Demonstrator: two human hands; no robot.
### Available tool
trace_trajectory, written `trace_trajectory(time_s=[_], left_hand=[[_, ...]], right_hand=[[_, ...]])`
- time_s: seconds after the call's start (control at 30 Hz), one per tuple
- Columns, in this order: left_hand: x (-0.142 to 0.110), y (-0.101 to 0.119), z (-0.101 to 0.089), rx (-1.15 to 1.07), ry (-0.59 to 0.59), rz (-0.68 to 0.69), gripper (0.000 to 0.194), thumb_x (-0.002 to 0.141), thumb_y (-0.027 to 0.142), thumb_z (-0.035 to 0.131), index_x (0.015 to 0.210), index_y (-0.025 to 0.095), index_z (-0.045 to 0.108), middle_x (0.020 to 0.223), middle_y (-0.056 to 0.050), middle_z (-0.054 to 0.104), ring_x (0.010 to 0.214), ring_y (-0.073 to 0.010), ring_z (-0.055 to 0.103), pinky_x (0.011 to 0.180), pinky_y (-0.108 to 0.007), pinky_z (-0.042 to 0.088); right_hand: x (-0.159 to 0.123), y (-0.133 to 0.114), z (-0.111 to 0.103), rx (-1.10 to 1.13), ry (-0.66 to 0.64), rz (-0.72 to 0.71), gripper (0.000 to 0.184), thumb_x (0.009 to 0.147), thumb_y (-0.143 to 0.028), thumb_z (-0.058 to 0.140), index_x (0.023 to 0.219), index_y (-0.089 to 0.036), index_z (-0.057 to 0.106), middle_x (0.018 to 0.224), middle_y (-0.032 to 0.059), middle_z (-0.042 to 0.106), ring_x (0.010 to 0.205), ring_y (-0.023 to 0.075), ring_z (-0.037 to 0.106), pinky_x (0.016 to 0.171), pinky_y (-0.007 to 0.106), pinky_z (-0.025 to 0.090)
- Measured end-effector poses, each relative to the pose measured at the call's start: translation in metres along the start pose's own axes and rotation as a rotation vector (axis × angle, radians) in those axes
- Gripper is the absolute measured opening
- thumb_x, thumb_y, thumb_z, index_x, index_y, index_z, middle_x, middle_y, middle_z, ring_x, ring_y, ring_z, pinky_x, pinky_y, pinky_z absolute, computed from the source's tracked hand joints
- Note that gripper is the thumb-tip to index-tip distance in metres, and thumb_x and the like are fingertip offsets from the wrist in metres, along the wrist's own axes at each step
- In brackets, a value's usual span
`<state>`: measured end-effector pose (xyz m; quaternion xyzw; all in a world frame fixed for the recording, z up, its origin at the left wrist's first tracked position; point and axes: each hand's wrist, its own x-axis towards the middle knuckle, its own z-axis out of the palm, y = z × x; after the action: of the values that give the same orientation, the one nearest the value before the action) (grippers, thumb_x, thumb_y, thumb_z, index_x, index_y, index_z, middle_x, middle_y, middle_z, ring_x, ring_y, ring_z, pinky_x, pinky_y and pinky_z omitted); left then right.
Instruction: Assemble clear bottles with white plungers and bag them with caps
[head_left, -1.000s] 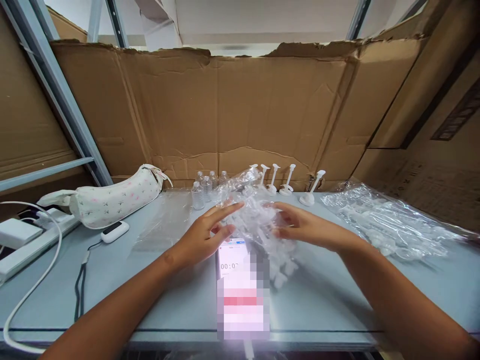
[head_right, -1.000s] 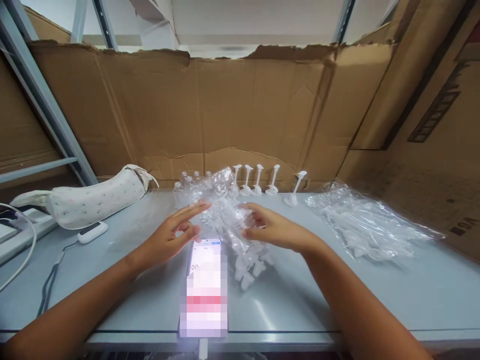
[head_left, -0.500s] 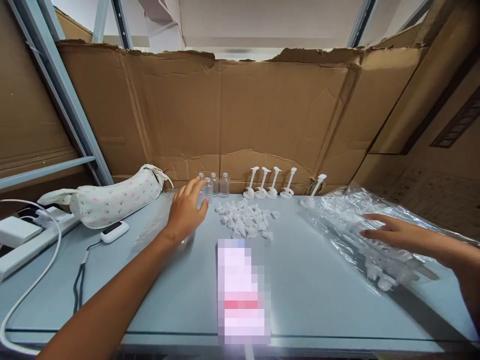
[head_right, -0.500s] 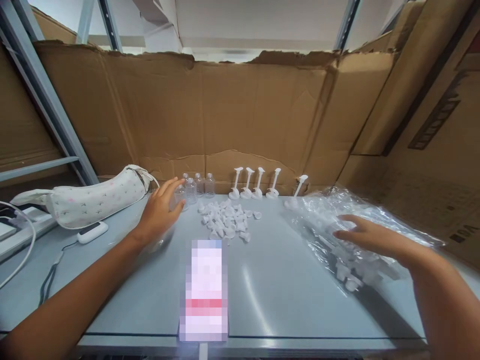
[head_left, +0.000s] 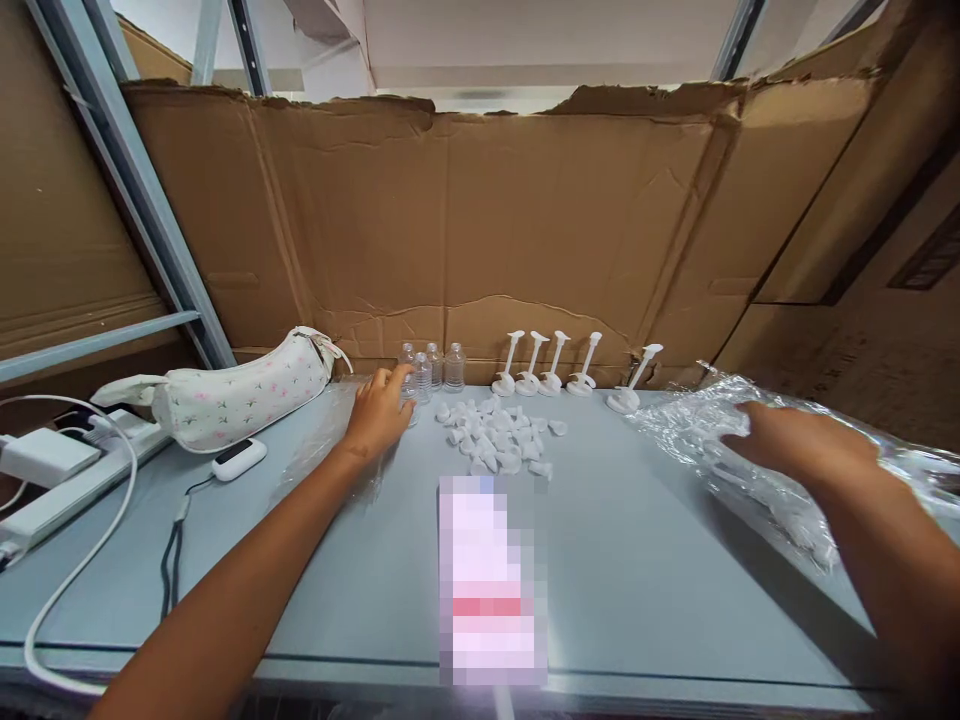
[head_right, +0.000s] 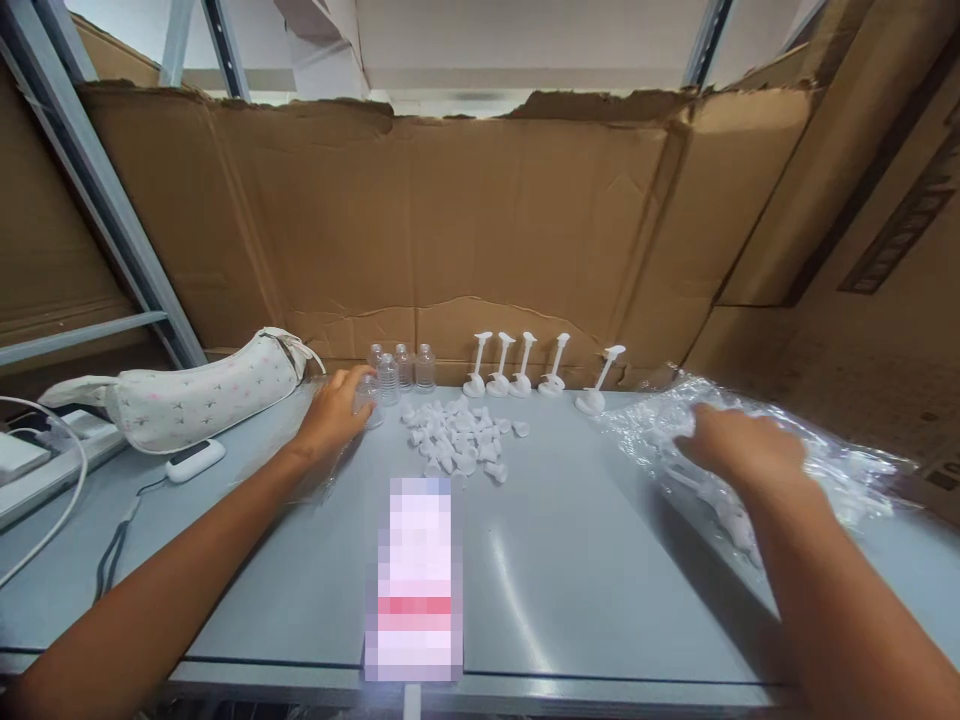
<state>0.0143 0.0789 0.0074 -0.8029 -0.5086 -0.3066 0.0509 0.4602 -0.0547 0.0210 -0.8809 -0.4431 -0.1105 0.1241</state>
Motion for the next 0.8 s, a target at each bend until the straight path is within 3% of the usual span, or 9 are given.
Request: trace_trajectory(time_s=[0.07,0.13,0.2,0.33,0.43,0.57,0.7,0.8], left_hand=[[-0.003,0.003,-0.003,-0.064,-0.008,-0.005,0.043,0.081,0.023,0.054,0.124,0.023,0.05,0.11,-0.01,0.053,0.097,-0.0253,0.059,0.086,-0.038,0.046],[-0.009,0.006,-0.007,-0.147,-0.02,-0.005,0.045,0.081,0.023,0.053,0.125,0.025,0.05,0.111,-0.008,0.051,0.094,-0.0234,0.059,0.085,-0.036,0.047],[-0.018,0.01,-0.014,-0.226,-0.047,0.032,0.045,0.081,0.023,0.052,0.126,0.026,0.051,0.113,-0.007,0.049,0.094,-0.0213,0.059,0.088,-0.036,0.047],[-0.036,0.023,-0.031,-0.362,-0.058,0.122,0.053,0.08,0.022,0.052,0.132,0.026,0.046,0.114,-0.005,0.052,0.102,-0.02,0.056,0.093,-0.034,0.044],[-0.042,0.034,-0.038,-0.461,-0.011,0.035,0.056,0.08,0.022,0.051,0.136,0.022,0.042,0.11,-0.006,0.058,0.1,-0.0211,0.057,0.092,-0.036,0.045],[-0.041,0.039,-0.037,-0.701,-0.087,-0.07,0.042,0.087,0.029,0.045,0.126,0.017,0.053,0.118,-0.009,0.061,0.103,-0.022,0.058,0.089,-0.035,0.047],[-0.043,0.04,-0.033,-0.911,-0.271,-0.12,0.047,0.089,0.039,0.046,0.13,0.018,0.052,0.128,-0.012,0.057,0.109,-0.0245,0.057,0.078,-0.033,0.052],[-0.047,0.044,-0.03,-0.948,-0.341,-0.046,0.046,0.089,0.039,0.048,0.131,0.02,0.052,0.136,-0.01,0.052,0.118,-0.0245,0.053,0.091,-0.037,0.049]], right_hand=[[-0.012,-0.035,0.001,-0.016,-0.113,-0.183,0.047,0.084,-0.031,0.053,0.123,-0.006,0.059,0.113,0.0314,0.062,0.101,0.0384,0.061,0.069,0.043,0.042],[-0.024,-0.072,0.007,0.034,-0.193,-0.347,0.046,0.088,-0.035,0.05,0.13,-0.016,0.054,0.117,0.0187,0.065,0.101,0.0288,0.062,0.077,0.035,0.044],[-0.033,-0.106,0.016,0.066,-0.258,-0.477,0.044,0.091,-0.039,0.045,0.13,-0.02,0.055,0.113,0.0127,0.068,0.098,0.0245,0.064,0.078,0.031,0.045],[-0.042,-0.148,0.032,0.072,-0.245,-0.568,0.043,0.092,-0.035,0.04,0.13,-0.018,0.055,0.121,0.0161,0.063,0.105,0.0304,0.061,0.08,0.037,0.044],[-0.043,-0.161,0.041,0.084,-0.233,-0.57,0.037,0.089,-0.024,0.043,0.119,-0.014,0.062,0.112,0.0189,0.065,0.1,0.0316,0.062,0.078,0.037,0.044],[-0.041,-0.164,0.043,0.173,-0.205,-0.545,0.035,0.081,-0.015,0.05,0.112,-0.01,0.065,0.106,0.0198,0.065,0.096,0.0301,0.062,0.08,0.034,0.044],[-0.044,-0.161,0.022,0.32,-0.109,-0.49,0.043,0.083,-0.017,0.045,0.124,-0.006,0.056,0.102,0.018,0.062,0.096,0.028,0.06,0.083,0.034,0.044],[-0.058,-0.161,0.002,0.586,-0.111,-0.503,0.038,0.09,-0.026,0.038,0.123,-0.017,0.054,0.093,0.0074,0.059,0.081,0.0191,0.062,0.072,0.029,0.047]])
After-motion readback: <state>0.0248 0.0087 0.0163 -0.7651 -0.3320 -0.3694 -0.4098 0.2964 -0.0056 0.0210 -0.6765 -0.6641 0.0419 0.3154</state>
